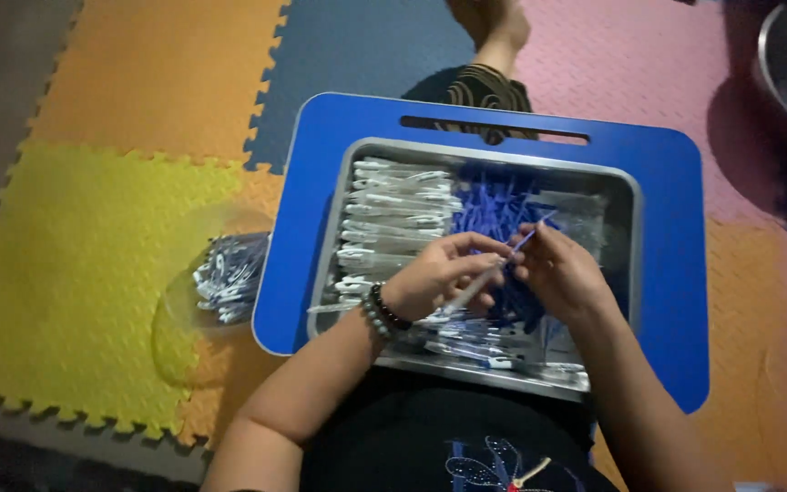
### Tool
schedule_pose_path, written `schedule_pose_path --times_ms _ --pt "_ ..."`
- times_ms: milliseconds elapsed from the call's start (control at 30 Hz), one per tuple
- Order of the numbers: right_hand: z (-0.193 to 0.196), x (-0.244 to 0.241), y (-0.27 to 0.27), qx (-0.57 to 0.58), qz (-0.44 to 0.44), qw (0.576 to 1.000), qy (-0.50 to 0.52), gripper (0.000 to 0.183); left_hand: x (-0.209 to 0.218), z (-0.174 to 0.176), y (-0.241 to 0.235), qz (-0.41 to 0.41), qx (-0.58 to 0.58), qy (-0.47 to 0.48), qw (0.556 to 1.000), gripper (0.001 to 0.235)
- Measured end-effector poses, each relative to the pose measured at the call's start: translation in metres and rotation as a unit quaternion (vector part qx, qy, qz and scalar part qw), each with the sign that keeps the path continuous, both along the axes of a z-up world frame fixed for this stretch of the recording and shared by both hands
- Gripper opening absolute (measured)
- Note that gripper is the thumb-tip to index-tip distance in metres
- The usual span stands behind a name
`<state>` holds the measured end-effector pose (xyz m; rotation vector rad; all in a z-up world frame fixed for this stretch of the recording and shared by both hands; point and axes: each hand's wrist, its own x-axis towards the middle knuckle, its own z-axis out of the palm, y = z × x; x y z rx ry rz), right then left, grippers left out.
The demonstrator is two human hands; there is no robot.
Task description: The person sits on the floor and repeatedly assembles pens by inserting blue ink cartridges into clear pen barrels. They pick up a barrel, insert a cartridge, and place the assembled pen into a metal tray. The process is repeated continuously throughout the clip.
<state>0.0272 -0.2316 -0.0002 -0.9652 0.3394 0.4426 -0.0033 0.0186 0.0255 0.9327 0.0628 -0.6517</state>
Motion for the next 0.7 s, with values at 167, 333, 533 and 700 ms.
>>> schedule_pose_path --times_ms 167,333,533,700 --pt "0.016 0.000 -0.002 0.015 -0.014 1.000 0.015 0.028 0.001 -0.003 -0.003 0.013 -0.031 0.016 0.999 0.044" --pt "0.013 0.000 -0.002 0.022 0.044 0.998 0.030 0.024 0.005 -0.006 -0.002 0.008 -0.012 0.015 1.000 0.042" --pt "-0.002 0.006 -0.013 0.047 0.041 0.998 0.027 0.014 0.006 -0.004 -0.001 0.011 0.002 0.019 1.000 0.043" --pt "-0.003 0.006 -0.012 0.058 0.052 0.997 0.025 0.013 0.004 0.000 -0.001 0.028 -0.002 0.025 0.999 0.036"
